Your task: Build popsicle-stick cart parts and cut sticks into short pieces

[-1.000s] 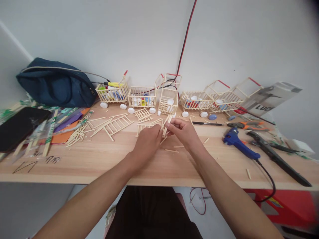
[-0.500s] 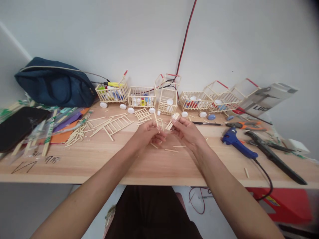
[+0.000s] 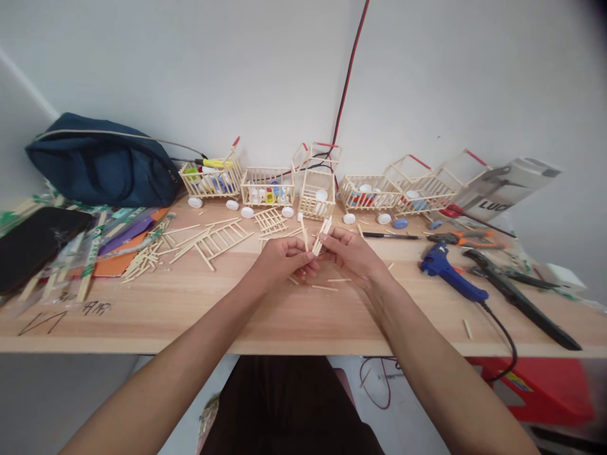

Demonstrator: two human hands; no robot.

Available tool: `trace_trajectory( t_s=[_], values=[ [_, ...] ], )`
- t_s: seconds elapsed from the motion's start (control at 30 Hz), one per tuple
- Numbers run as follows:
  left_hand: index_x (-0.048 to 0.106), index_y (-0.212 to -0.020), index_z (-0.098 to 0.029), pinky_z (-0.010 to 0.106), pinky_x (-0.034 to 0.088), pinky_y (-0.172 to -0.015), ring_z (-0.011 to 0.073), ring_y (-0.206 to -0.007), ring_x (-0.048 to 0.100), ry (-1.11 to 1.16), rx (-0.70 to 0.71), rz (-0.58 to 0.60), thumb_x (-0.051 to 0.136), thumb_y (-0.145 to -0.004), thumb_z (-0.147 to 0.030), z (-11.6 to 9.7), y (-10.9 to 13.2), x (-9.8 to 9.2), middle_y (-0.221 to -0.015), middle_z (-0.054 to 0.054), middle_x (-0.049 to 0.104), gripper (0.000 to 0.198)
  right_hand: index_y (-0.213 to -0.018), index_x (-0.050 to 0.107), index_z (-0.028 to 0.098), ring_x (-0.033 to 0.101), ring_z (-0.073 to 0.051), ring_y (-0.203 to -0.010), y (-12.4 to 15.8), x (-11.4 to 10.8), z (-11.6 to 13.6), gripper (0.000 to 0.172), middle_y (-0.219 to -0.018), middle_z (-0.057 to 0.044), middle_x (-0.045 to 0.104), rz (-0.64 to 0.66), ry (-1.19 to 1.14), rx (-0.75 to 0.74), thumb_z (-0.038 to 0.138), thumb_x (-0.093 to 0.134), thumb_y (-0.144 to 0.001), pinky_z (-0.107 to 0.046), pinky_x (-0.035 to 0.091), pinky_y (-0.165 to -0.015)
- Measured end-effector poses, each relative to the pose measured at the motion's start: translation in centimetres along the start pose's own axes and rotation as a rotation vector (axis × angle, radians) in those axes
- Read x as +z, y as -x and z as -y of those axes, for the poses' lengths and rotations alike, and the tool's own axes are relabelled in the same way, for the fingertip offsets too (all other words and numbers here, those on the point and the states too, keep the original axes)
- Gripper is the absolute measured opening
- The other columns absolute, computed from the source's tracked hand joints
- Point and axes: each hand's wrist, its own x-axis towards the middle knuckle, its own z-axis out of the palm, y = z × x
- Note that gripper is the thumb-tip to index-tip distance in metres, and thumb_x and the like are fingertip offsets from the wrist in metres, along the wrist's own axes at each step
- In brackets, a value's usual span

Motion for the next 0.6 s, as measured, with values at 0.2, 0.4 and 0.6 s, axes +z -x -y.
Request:
trace_trajectory(
  t_s=[0.2, 0.4, 0.6],
  values=[
    [0.063, -0.068, -0.011, 0.019, 0.049, -0.051, 0.0106, -0.053, 0.064, 0.024, -0.051, -0.019, 0.076, -0.074, -0.033, -0.1, -0.1, 0.2, -0.069, 0.007, 0.072, 0.026, -0.072, 0.061, 0.019, 0.055, -0.01, -0.063, -0.1, 0.1, -0.2, 0.037, -0.066, 0.003, 0.059, -0.014, 0.088, -0.081, 0.05, 0.08, -0.063, -0.027, 0.05, -0.065],
    [0.061, -0.064, -0.011, 0.018, 0.045, -0.045, 0.0097, -0.046, 0.06, -0.033, -0.053, -0.038, 0.068, -0.08, -0.026, -0.3, -0.1, 0.4, -0.058, 0.005, 0.067, 0.023, -0.072, 0.061, 0.019, 0.053, -0.01, -0.061, -0.1, 0.6, -0.3, 0.035, -0.063, 0.003, 0.059, -0.022, 0.242, -0.185, 0.051, 0.074, -0.07, -0.025, 0.044, -0.062],
    [0.057, -0.054, -0.014, 0.017, 0.04, -0.041, 0.0076, -0.039, 0.051, -0.249, 0.116, -0.122, 0.059, -0.083, -0.02, -0.2, 0.2, 0.8, -0.047, 0.001, 0.058, 0.029, -0.07, 0.063, 0.019, 0.047, -0.01, -0.056, -0.2, 1.4, -0.5, 0.038, -0.061, 0.003, 0.056, -0.108, 0.302, -0.254, 0.055, 0.072, -0.071, -0.025, 0.038, -0.054]
  ],
)
